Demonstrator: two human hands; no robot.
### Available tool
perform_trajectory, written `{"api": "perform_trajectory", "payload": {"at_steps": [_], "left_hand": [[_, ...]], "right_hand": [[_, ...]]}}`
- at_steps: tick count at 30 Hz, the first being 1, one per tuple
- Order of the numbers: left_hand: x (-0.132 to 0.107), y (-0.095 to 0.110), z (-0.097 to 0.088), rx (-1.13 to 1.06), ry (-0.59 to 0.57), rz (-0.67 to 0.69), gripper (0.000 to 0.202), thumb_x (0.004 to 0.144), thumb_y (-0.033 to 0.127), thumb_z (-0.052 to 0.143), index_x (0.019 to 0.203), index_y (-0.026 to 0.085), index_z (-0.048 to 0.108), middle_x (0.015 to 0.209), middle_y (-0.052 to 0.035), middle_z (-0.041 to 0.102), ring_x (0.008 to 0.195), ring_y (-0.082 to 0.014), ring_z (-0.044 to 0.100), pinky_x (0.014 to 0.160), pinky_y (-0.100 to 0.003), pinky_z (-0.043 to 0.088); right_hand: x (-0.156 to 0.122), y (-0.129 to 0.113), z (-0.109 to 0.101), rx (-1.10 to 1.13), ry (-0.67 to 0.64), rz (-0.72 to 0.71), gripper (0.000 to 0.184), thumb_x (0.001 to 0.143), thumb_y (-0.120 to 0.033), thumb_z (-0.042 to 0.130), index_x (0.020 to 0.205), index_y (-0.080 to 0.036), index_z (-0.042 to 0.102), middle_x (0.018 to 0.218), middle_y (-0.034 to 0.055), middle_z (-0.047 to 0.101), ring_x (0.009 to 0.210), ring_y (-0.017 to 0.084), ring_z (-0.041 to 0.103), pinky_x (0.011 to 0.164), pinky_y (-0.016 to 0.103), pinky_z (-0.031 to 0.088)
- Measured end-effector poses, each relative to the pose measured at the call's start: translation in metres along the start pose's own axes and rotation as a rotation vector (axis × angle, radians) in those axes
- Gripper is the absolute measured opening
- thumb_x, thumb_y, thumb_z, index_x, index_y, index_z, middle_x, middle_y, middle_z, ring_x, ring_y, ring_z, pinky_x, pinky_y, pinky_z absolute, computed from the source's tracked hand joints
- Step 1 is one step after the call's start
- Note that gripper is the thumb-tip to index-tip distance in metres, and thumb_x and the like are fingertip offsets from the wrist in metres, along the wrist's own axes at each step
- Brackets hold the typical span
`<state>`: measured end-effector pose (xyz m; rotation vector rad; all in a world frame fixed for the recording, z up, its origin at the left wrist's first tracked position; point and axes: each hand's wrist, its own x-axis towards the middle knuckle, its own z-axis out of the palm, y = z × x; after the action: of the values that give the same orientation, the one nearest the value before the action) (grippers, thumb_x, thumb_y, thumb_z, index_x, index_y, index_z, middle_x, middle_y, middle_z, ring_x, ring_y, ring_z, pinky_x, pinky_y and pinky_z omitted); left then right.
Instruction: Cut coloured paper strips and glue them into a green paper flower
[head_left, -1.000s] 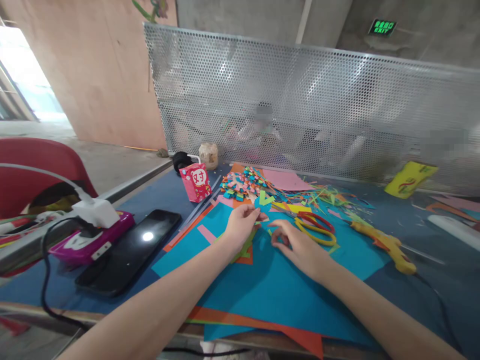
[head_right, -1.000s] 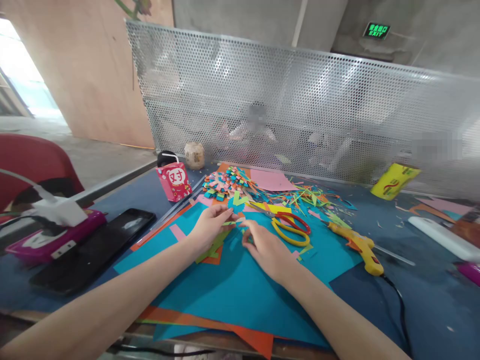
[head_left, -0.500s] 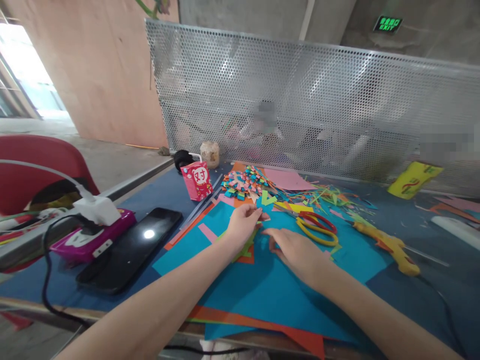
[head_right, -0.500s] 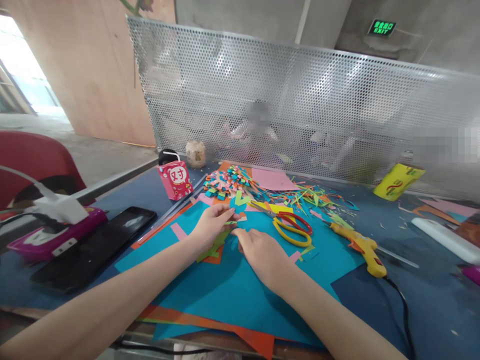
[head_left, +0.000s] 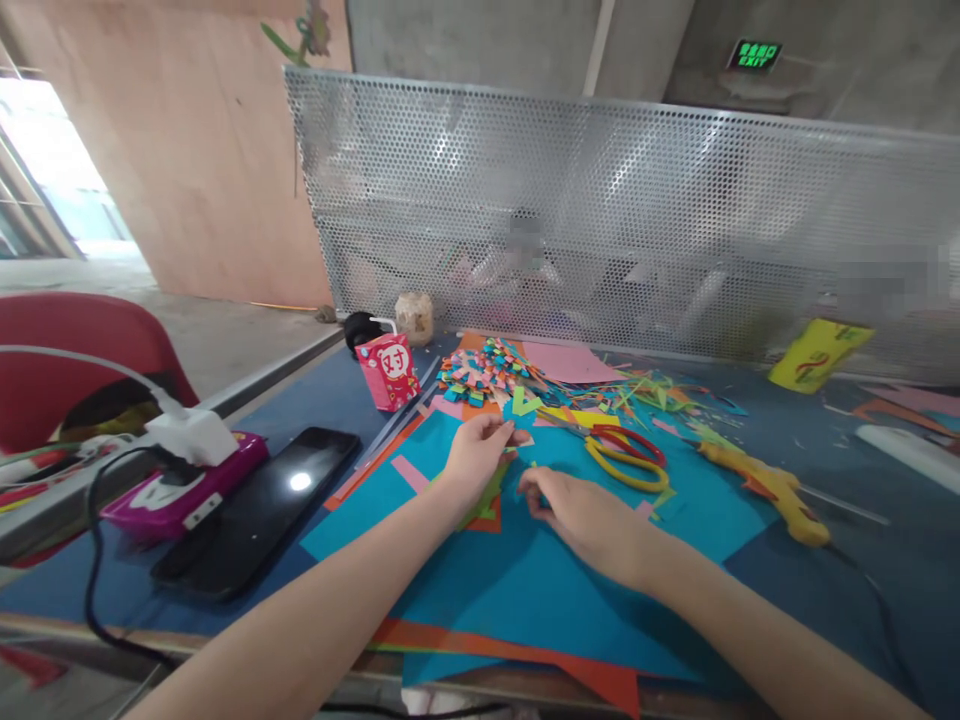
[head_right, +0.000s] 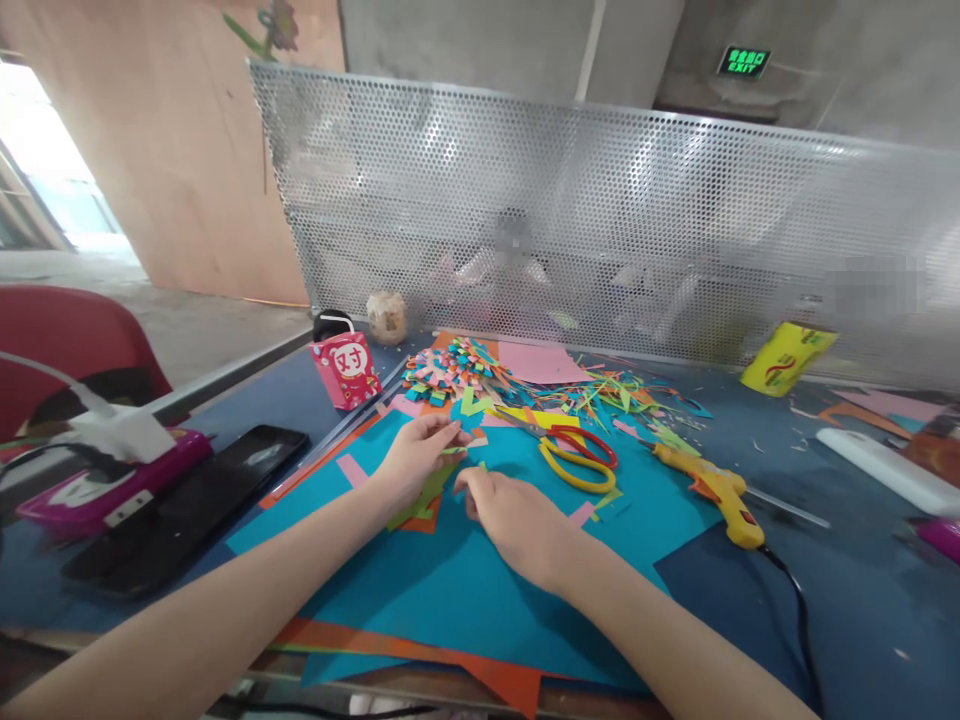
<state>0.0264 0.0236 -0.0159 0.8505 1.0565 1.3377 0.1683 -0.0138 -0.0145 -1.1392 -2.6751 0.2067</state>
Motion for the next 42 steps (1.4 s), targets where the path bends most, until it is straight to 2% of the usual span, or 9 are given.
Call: {"api": "perform_trajectory", "payload": {"at_steps": [5,9,13,20,24,29,34,38,42], "left_hand": [[0.001,0.000,-0.001,0.001,-0.018,-0.001,0.011,0.074,0.013,0.055,0.063,0.014,0.052,0.056,-0.0014,0.062,0.059,-0.0119,0.061,0.057,-0.022,0.048],[0.000,0.001,-0.001,0.003,-0.015,0.002,0.010,0.073,0.014,0.057,0.064,0.014,0.052,0.056,-0.0014,0.062,0.059,-0.0122,0.061,0.058,-0.023,0.048],[0.000,0.001,0.000,0.005,-0.015,-0.001,0.010,0.073,0.014,0.057,0.065,0.014,0.053,0.058,-0.0019,0.062,0.058,-0.0119,0.061,0.059,-0.024,0.048],[-0.001,0.001,-0.001,0.010,-0.020,-0.005,0.009,0.073,0.015,0.057,0.066,0.014,0.052,0.058,-0.0017,0.062,0.056,-0.0107,0.059,0.059,-0.023,0.048],[-0.003,0.003,-0.001,0.020,-0.032,0.012,0.013,0.069,0.022,0.063,0.067,0.014,0.053,0.060,-0.0017,0.062,0.060,-0.0118,0.060,0.058,-0.023,0.047],[-0.008,0.004,0.000,0.055,-0.115,0.080,0.021,0.065,0.031,0.065,0.070,0.015,0.053,0.061,-0.0012,0.062,0.061,-0.0114,0.059,0.053,-0.020,0.045],[-0.009,0.003,0.001,0.112,-0.216,0.118,0.026,0.062,0.037,0.066,0.073,0.016,0.054,0.059,0.0006,0.062,0.059,-0.0102,0.058,0.055,-0.019,0.043],[-0.007,0.000,0.001,0.194,-0.235,0.159,0.022,0.065,0.035,0.064,0.071,0.015,0.055,0.059,0.0000,0.063,0.057,-0.0098,0.058,0.053,-0.018,0.041],[-0.007,-0.001,0.001,0.264,-0.287,0.225,0.016,0.068,0.031,0.061,0.068,0.016,0.055,0.057,0.0005,0.062,0.055,-0.0099,0.058,0.053,-0.018,0.041]], "right_hand": [[-0.002,0.007,-0.005,0.136,0.113,0.093,0.023,0.080,-0.009,0.040,0.101,-0.017,0.046,0.086,0.0054,0.060,0.079,0.017,0.056,0.070,0.031,0.043],[-0.001,0.007,-0.003,0.141,0.081,0.045,0.034,0.079,-0.008,0.042,0.111,-0.017,0.044,0.087,0.0049,0.061,0.081,0.018,0.056,0.073,0.033,0.044],[-0.002,0.005,-0.001,0.077,0.059,0.010,0.035,0.079,-0.007,0.043,0.113,-0.018,0.045,0.090,0.0057,0.061,0.085,0.018,0.056,0.075,0.033,0.044],[-0.007,0.000,0.000,-0.062,0.061,0.014,0.025,0.081,-0.007,0.042,0.103,-0.015,0.051,0.080,0.0061,0.059,0.077,0.019,0.056,0.068,0.033,0.045],[-0.008,0.009,-0.004,0.202,0.097,0.067,0.026,0.079,-0.009,0.043,0.102,-0.020,0.049,0.083,0.0027,0.059,0.074,0.015,0.055,0.067,0.030,0.046],[0.001,0.032,-0.006,0.631,0.485,0.261,0.019,0.077,-0.022,0.050,0.095,-0.018,0.047,0.086,0.0051,0.059,0.074,0.015,0.057,0.062,0.028,0.048],[0.005,0.033,-0.009,0.918,0.435,0.303,0.032,0.068,-0.028,0.060,0.096,-0.015,0.052,0.087,0.0081,0.064,0.074,0.017,0.061,0.056,0.027,0.050],[0.004,0.028,-0.015,0.893,0.463,0.356,0.021,0.066,-0.030,0.060,0.081,-0.015,0.057,0.073,0.0043,0.066,0.054,0.013,0.058,0.056,0.029,0.050],[0.002,0.028,-0.020,0.841,0.466,0.367,0.016,0.070,-0.031,0.056,0.076,-0.016,0.058,0.068,0.0026,0.066,0.050,0.012,0.055,0.054,0.027,0.048]]}}
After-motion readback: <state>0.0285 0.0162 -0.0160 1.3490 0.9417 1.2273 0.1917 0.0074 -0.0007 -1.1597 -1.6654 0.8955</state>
